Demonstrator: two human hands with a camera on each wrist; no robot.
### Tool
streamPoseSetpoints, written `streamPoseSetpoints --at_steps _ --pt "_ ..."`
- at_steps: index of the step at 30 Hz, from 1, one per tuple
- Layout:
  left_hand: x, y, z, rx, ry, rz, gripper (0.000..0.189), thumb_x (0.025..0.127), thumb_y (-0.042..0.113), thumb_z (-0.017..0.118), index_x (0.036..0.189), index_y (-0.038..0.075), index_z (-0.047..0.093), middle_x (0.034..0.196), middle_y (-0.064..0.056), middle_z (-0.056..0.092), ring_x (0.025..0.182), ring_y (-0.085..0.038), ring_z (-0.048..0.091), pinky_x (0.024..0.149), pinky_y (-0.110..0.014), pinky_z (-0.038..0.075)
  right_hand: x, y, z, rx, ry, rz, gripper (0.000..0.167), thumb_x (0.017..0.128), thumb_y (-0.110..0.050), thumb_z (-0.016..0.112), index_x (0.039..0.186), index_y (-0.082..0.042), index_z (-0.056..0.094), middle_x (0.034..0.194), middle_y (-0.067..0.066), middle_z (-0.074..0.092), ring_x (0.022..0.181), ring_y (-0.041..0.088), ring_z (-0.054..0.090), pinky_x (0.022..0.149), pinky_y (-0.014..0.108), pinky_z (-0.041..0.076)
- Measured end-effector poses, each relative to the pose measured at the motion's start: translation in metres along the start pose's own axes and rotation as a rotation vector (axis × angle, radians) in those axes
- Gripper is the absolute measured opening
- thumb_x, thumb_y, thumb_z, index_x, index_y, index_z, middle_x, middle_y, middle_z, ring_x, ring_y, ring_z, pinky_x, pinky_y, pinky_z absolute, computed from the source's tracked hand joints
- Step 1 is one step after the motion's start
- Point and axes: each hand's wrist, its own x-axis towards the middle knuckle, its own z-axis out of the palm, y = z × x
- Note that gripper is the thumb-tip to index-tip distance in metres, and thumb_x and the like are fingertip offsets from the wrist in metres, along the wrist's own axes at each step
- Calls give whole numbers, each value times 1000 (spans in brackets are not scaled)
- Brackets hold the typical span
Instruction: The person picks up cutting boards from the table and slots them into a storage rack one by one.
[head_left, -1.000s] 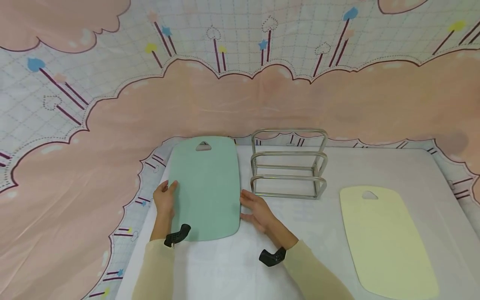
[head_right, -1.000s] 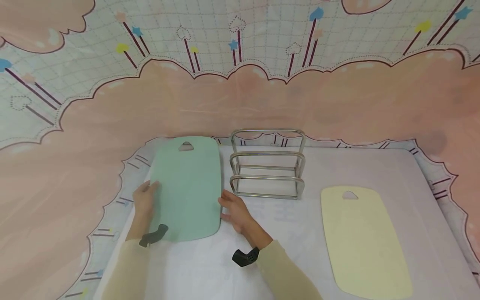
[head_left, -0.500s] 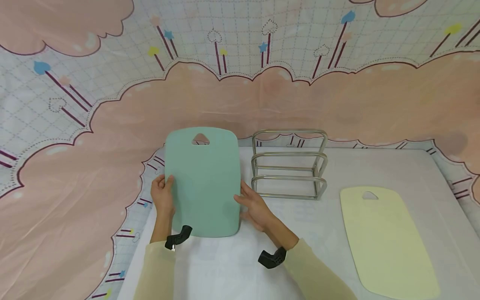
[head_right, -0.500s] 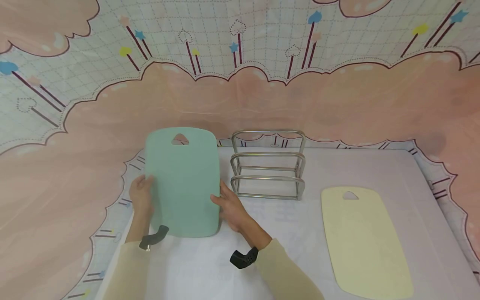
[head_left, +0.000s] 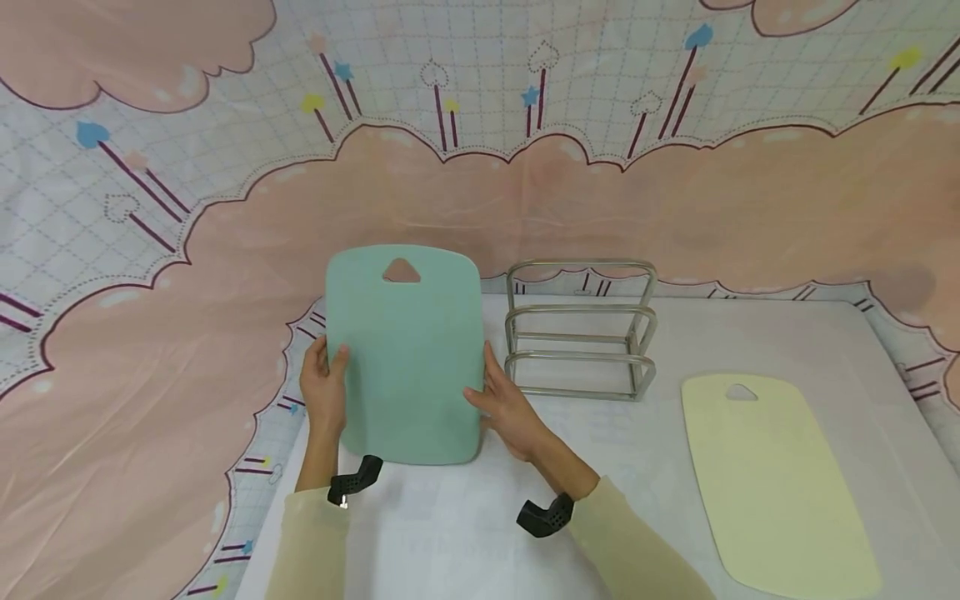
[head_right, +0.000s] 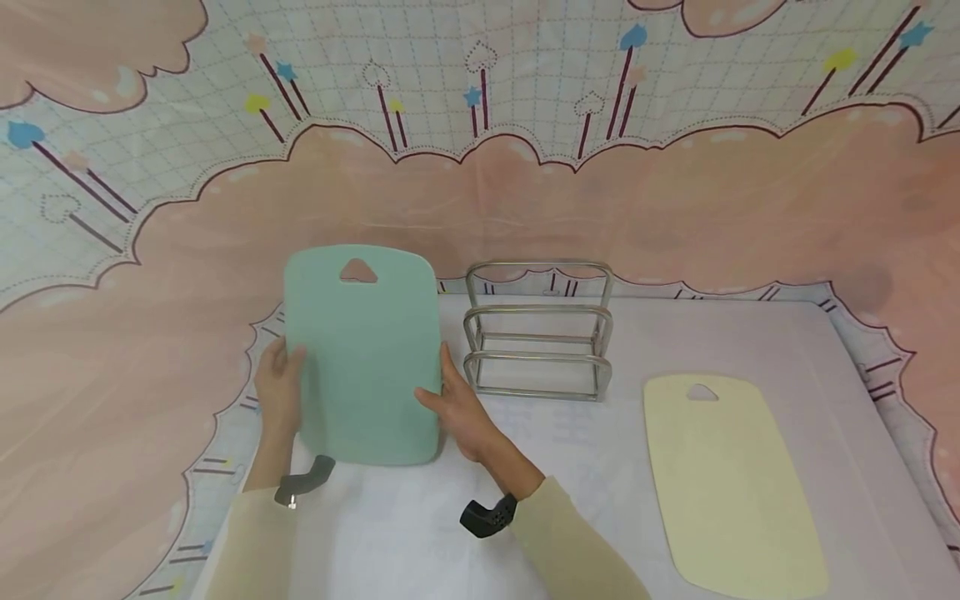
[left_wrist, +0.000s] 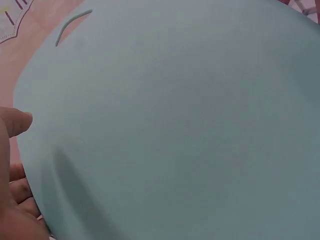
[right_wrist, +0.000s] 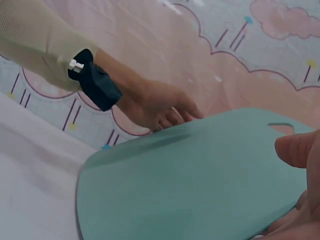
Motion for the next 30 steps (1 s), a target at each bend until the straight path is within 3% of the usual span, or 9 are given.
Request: streamPoseSetpoints --at_steps 5,8,10,16,24,30 --pt "-2 6 -3 122 -46 1 63 96 25 60 145 -2 30 148 -17 36 139 -20 28 111 -39 24 0 -3 -1 -91 8 -38 80 101 -14 48 152 -32 -11 158 -6 -11 144 18 -5 108 60 12" --pt "-2 10 -4 157 -55 6 65 95 26 60 145 -2 29 149 -18 34 139 -23 28 110 -43 25 0 -5 -1 -155 25 -63 80 101 -16 51 152 -32 -9 157 -10 -10 144 15 -3 113 45 11" --pt "-3 14 -4 162 -57 8 66 95 26 61 145 -2 29 149 -19 34 139 -25 28 110 -45 25 0 -6 -1 -192 32 -83 81 100 -15 52 153 -30 -8 157 -9 -11 144 16 -3 114 40 10" --pt "-4 21 -4 141 -58 -4 70 94 27 63 146 0 24 151 -19 26 141 -28 21 112 -46 20 -1 -13 2 -279 13 -120 83 99 -9 51 152 -23 -11 157 -3 -13 144 22 -3 114 43 7" --pt "-5 24 -6 60 -41 -20 73 93 23 65 148 4 22 155 -15 20 143 -26 14 113 -44 16 -14 -47 12 -337 -62 -114 81 100 -10 51 152 -14 -11 157 3 -13 143 28 -2 111 54 13" --pt "-5 23 -8 -56 -10 34 66 92 16 65 144 5 26 154 -14 23 143 -23 17 112 -47 18 -15 -53 11 -412 -67 -140 75 100 -8 49 152 -8 -6 157 5 -7 143 23 3 113 42 14"
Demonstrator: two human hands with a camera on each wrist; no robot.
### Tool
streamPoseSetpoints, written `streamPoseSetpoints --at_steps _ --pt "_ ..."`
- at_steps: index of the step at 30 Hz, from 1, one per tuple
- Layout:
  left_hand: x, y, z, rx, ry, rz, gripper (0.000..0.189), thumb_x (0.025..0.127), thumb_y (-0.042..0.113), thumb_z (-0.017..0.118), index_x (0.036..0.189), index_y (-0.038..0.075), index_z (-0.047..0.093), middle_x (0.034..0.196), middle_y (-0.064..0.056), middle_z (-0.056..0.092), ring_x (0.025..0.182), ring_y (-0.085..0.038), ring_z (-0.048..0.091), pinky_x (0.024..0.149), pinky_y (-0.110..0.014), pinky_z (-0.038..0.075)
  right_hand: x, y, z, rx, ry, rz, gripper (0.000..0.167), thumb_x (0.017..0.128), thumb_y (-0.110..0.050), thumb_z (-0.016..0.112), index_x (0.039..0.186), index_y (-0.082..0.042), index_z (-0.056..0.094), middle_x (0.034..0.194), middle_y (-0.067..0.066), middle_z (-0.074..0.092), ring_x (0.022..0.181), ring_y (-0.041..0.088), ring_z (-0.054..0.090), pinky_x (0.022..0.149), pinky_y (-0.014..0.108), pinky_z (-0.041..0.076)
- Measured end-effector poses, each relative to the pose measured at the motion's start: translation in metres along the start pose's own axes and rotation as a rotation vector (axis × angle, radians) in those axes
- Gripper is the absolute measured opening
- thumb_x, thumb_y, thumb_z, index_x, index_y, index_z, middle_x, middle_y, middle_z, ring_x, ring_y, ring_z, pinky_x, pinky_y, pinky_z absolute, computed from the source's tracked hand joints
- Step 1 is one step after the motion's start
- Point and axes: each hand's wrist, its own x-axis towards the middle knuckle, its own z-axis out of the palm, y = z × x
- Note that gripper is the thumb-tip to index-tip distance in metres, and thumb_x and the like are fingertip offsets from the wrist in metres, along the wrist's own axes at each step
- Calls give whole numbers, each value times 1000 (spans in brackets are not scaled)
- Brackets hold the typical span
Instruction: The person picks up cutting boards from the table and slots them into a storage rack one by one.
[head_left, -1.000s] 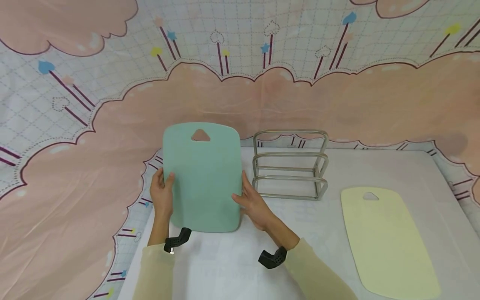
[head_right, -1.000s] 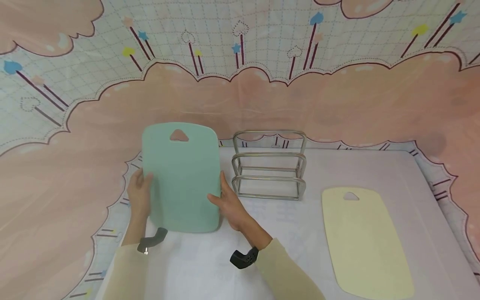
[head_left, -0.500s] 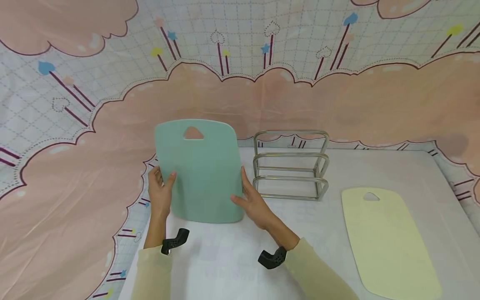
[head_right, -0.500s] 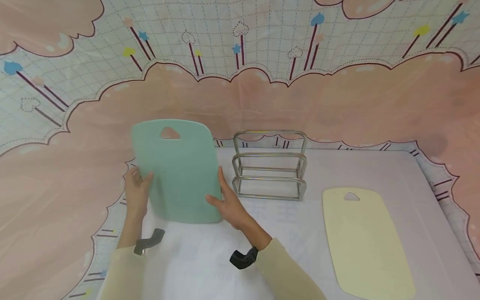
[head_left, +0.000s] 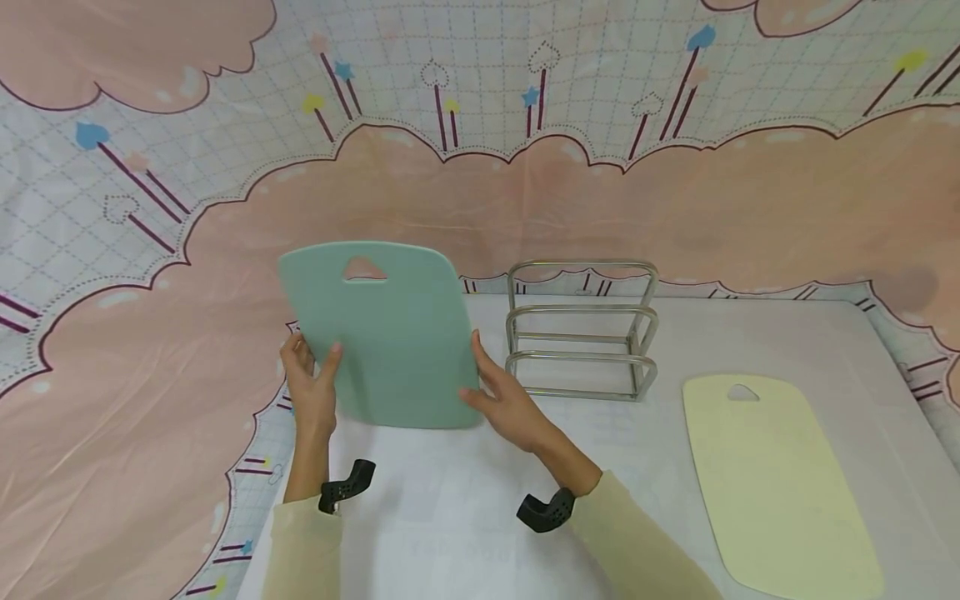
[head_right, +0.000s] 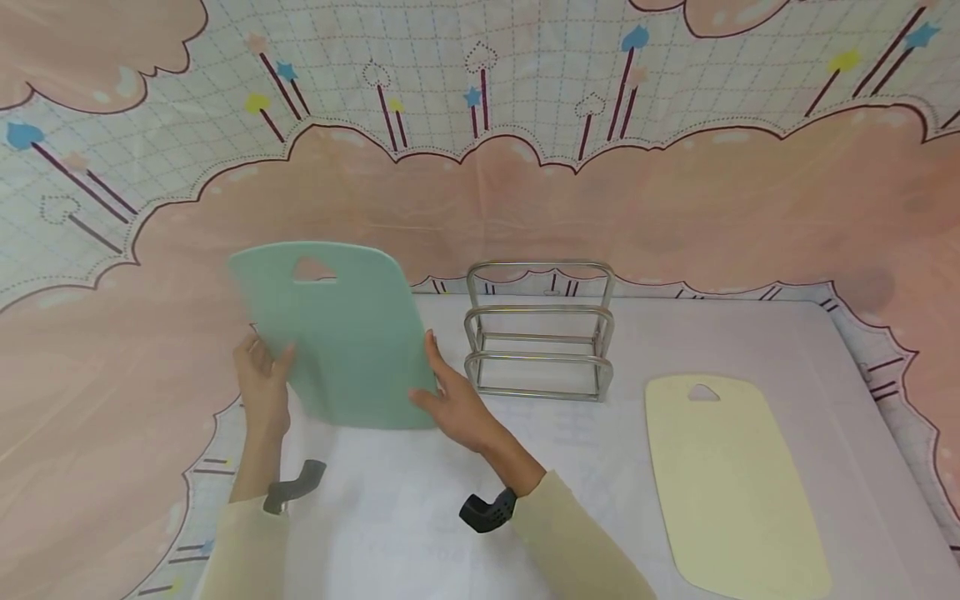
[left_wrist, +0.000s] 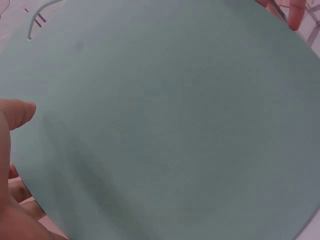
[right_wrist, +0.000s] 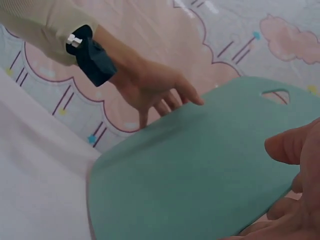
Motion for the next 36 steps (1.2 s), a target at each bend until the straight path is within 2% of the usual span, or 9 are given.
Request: streamPoseSetpoints --at_steps 8,16,24,30,36 --pt "-4 -1 1 -91 0 97 57 93 9 62 139 4 29 147 -15 32 141 -25 23 112 -47 20 0 -3 -2 -19 45 -75 65 101 -5 46 150 1 3 157 14 2 143 25 5 113 41 14" --pt "-4 -2 2 -118 -1 139 54 93 7 62 137 6 31 144 -15 36 139 -26 27 111 -46 23 -1 2 -2 64 62 -125 57 102 -1 41 148 6 8 156 16 4 143 25 4 113 40 14" --pt "-4 -4 5 -170 -21 211 53 92 5 61 135 5 31 140 -14 38 137 -26 29 109 -49 23 0 3 5 -51 105 -184 60 102 1 39 147 9 1 155 17 -4 143 26 -1 113 37 15" --pt "-4 -8 5 -184 -1 249 52 91 3 60 135 5 31 140 -14 38 136 -27 30 109 -46 22 2 6 6 -91 82 -176 62 102 0 38 146 11 -3 155 21 -7 143 30 -2 112 41 16" --pt "-2 -14 3 -196 -6 299 53 91 -3 58 135 3 31 135 -12 42 131 -29 35 107 -42 25 11 34 6 -116 97 -198 65 103 -5 40 150 1 -4 157 13 -7 144 24 -3 112 42 16"
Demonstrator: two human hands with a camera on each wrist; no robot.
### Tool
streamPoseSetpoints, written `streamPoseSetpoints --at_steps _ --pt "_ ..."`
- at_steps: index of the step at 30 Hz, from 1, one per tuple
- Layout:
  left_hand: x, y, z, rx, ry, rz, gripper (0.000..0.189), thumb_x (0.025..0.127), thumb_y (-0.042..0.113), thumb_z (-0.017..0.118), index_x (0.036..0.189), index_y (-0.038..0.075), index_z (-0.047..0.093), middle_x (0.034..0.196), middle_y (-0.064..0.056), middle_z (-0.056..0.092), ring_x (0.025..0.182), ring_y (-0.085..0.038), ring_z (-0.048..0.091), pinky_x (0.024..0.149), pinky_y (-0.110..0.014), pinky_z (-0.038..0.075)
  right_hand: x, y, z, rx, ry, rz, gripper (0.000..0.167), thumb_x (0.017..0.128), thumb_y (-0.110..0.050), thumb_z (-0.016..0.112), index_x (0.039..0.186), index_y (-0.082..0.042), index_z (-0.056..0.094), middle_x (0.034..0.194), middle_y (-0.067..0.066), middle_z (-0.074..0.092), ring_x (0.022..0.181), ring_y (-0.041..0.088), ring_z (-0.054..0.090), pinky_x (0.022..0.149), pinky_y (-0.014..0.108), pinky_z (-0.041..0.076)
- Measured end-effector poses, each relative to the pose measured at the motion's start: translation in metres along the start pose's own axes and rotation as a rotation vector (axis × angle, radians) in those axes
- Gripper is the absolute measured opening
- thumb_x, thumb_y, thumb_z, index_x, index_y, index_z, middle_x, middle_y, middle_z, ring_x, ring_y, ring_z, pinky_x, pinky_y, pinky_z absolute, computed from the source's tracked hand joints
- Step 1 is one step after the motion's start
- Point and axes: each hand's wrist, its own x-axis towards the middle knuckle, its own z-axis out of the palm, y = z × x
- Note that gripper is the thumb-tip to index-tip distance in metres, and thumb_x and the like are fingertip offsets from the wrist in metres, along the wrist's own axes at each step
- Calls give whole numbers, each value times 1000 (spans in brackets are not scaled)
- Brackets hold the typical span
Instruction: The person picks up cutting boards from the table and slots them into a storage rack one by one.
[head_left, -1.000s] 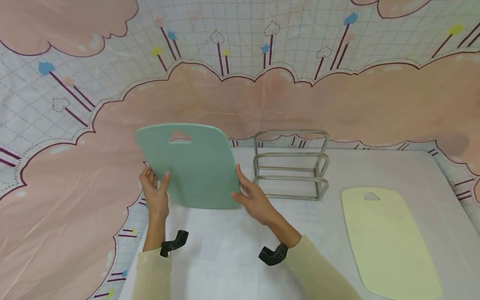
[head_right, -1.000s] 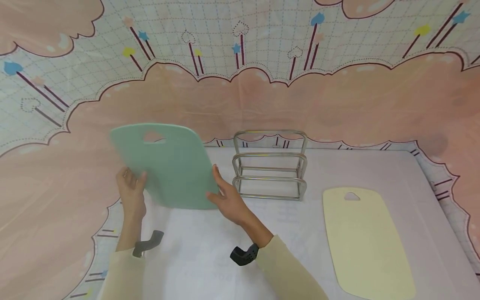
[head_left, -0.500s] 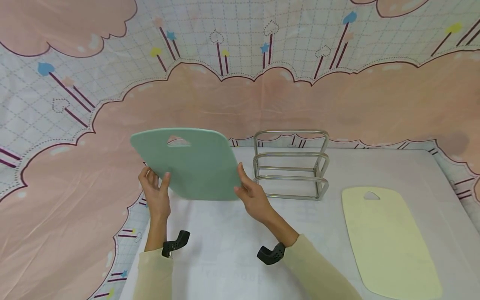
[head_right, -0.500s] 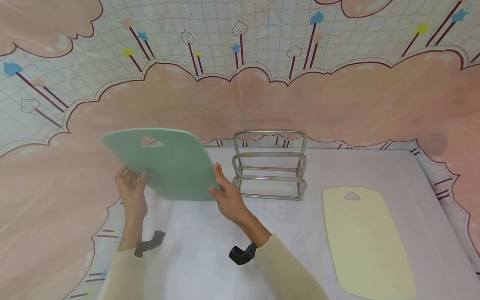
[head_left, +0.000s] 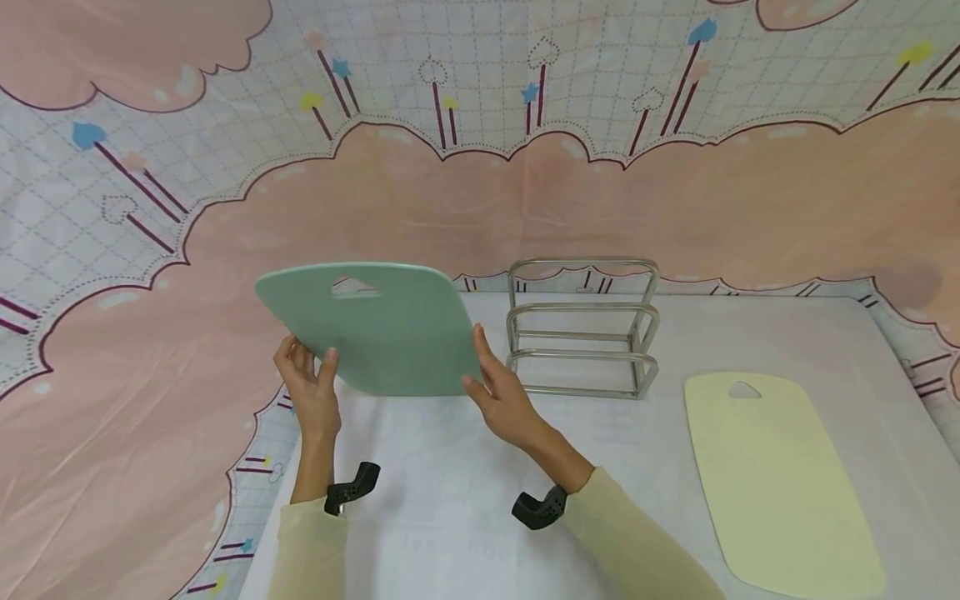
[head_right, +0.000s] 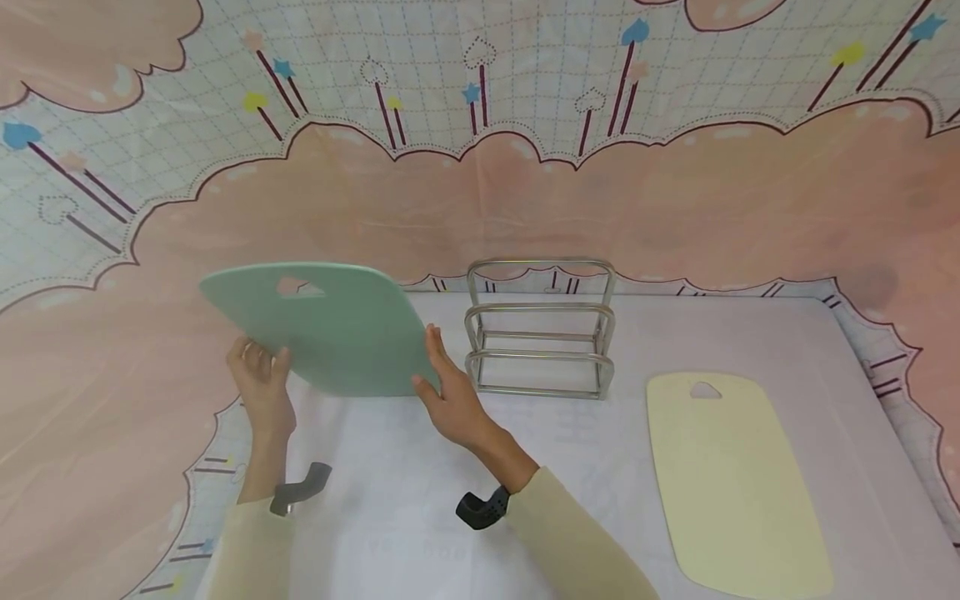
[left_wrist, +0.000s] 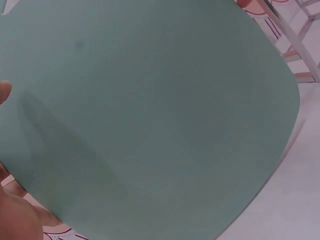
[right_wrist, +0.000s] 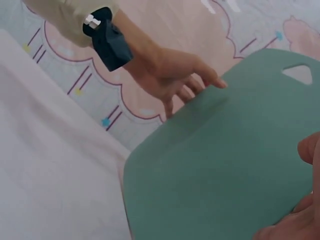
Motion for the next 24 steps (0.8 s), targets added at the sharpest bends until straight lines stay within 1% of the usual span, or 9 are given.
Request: streamPoseSetpoints --at_steps 3,6,9,12,15,18,20,22,24 --pt "-1 -2 -1 -9 3 11 53 90 -4 58 135 4 31 134 -10 41 130 -29 35 108 -40 25 1 8 1 -27 12 -15 65 103 -10 42 152 -4 -2 158 7 -5 144 20 0 113 38 16" --pt "-2 -3 -2 -8 6 4 54 90 -4 58 135 6 31 134 -9 40 130 -29 35 107 -40 25 2 8 1 -56 29 -35 64 103 -10 43 152 -3 2 158 9 0 144 20 3 113 38 16" --pt "-4 -2 -4 -3 10 -10 56 90 -2 59 136 8 29 136 -10 38 130 -29 35 105 -40 29 3 5 1 -86 36 -44 64 103 -10 44 152 -2 5 158 10 4 144 22 7 113 41 16" --pt "-8 0 -4 -2 -6 -34 60 91 -2 58 140 10 26 139 -10 33 129 -30 35 102 -37 34 6 0 1 -125 28 -42 67 103 -16 45 154 -7 2 159 8 3 144 20 8 113 43 15" --pt "-13 11 -3 39 -36 -70 68 92 -1 57 147 10 19 144 -11 26 129 -31 33 103 -36 33 11 -6 1 -159 24 -58 72 102 -19 46 154 -13 -4 159 5 -1 144 18 4 114 45 13" --pt "-17 26 2 109 -67 -119 75 92 0 56 152 13 12 149 -12 19 132 -32 29 108 -43 28 18 -12 0 -173 30 -66 74 102 -19 47 153 -16 -7 159 6 -5 144 16 0 114 46 11" --pt "-18 32 3 130 -77 -149 79 93 2 56 154 16 8 152 -11 15 133 -34 27 108 -50 26 21 -27 -2 -175 24 -46 73 102 -16 46 153 -10 -6 158 10 -5 144 19 -1 114 47 10" --pt "-19 32 1 134 -79 -174 81 93 3 57 155 20 7 154 -8 13 134 -35 25 106 -55 25 22 -42 -3 -175 13 -28 72 102 -14 46 152 -4 -5 158 14 -5 144 22 -1 114 47 10" --pt "-20 31 -1 113 -73 -185 81 93 4 57 155 23 8 155 -4 12 134 -35 25 105 -56 27 23 -55 -5 -160 7 -18 70 101 -10 46 151 2 -2 157 18 -3 144 26 1 114 46 11"
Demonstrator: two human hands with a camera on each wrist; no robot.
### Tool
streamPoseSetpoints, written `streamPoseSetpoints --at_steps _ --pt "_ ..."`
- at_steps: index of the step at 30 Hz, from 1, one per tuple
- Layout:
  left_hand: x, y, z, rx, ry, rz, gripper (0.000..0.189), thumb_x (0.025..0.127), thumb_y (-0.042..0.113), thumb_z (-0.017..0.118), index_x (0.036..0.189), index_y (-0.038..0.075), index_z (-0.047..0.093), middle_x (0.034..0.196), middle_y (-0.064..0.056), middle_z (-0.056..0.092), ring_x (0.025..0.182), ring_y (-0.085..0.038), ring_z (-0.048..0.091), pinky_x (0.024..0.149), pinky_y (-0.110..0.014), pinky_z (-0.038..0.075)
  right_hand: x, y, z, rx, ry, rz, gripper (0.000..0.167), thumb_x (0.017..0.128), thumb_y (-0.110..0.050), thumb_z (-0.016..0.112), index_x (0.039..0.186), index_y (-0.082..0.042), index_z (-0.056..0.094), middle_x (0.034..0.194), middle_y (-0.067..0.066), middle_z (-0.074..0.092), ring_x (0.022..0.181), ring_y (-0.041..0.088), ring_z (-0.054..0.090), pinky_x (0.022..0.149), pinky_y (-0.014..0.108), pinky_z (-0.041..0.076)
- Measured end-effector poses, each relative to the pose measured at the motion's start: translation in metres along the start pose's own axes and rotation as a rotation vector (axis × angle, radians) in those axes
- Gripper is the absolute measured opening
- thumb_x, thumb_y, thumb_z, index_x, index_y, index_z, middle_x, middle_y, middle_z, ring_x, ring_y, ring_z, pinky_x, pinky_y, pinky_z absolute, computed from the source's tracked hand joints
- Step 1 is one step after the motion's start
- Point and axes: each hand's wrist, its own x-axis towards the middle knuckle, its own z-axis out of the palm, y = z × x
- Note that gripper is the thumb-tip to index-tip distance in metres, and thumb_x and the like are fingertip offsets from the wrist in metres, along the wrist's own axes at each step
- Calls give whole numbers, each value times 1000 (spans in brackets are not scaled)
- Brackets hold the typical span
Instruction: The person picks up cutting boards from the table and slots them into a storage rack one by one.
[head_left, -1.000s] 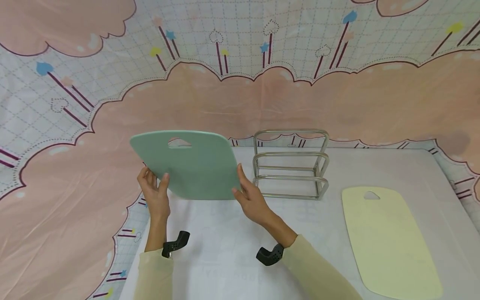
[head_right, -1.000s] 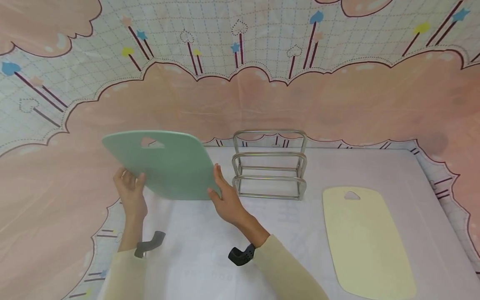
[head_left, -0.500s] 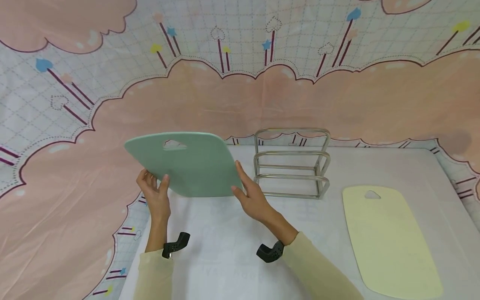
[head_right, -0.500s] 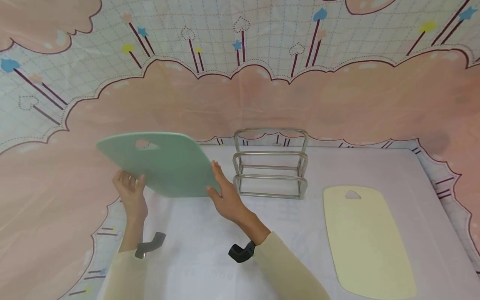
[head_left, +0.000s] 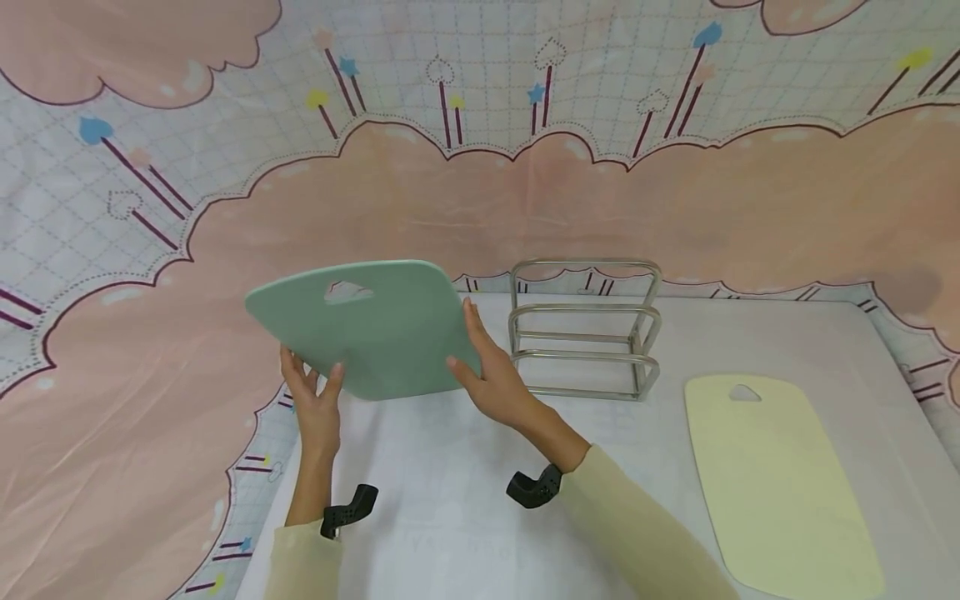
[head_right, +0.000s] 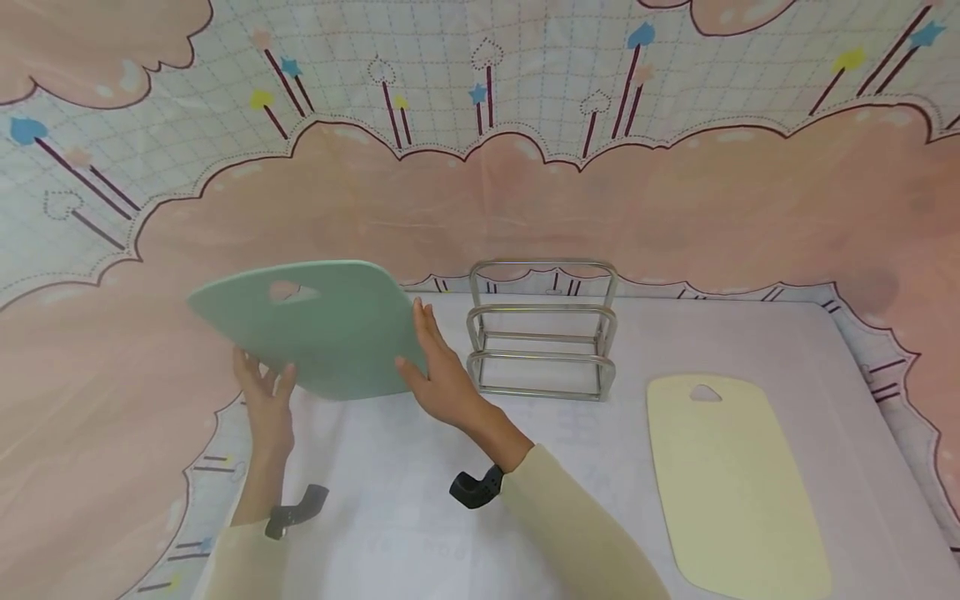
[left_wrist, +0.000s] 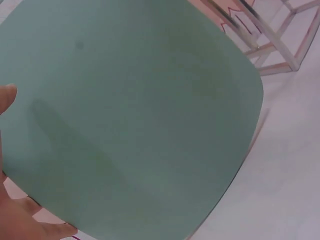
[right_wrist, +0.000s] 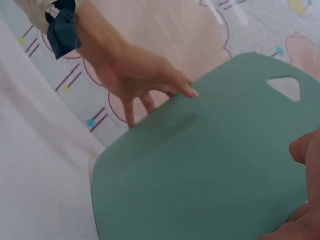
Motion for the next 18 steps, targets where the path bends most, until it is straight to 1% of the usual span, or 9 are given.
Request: streamPoseSetpoints --at_steps 1,5,9,11,14,18 --pt "0 -1 -1 -17 -4 3 82 93 3 57 155 25 8 155 -3 12 135 -35 25 105 -55 27 0 -6 -1 10 -2 3 69 101 -7 47 150 5 -1 156 20 -2 144 28 2 114 46 12" --pt "-4 0 -2 -59 -20 19 82 94 0 54 155 26 7 157 2 9 138 -34 23 107 -53 26 4 -4 -1 30 15 -33 69 100 -4 48 149 7 1 156 22 0 144 29 3 113 44 15" --pt "-6 0 -4 -65 -23 31 83 93 -2 52 155 24 5 159 4 4 140 -34 20 109 -55 21 8 -5 -1 48 17 -45 68 99 -3 49 149 7 3 156 23 1 144 29 4 112 43 18" --pt "-5 1 -4 -64 -22 49 83 93 -2 52 155 23 4 159 4 3 141 -33 19 109 -56 20 10 -6 -3 73 10 -34 68 99 -3 48 149 7 3 156 22 1 144 29 4 112 44 18" --pt "-2 4 -4 -85 -39 99 83 92 -2 53 155 23 5 159 3 1 142 -32 16 109 -58 18 12 -7 -6 115 2 -24 69 99 -3 48 150 7 2 157 21 0 144 30 4 112 45 19" --pt "5 10 0 -121 -60 159 83 91 -3 52 155 22 5 159 3 3 142 -31 16 108 -60 17 16 -10 -13 140 1 -54 68 99 -1 48 149 9 3 156 23 1 143 33 5 111 48 19"
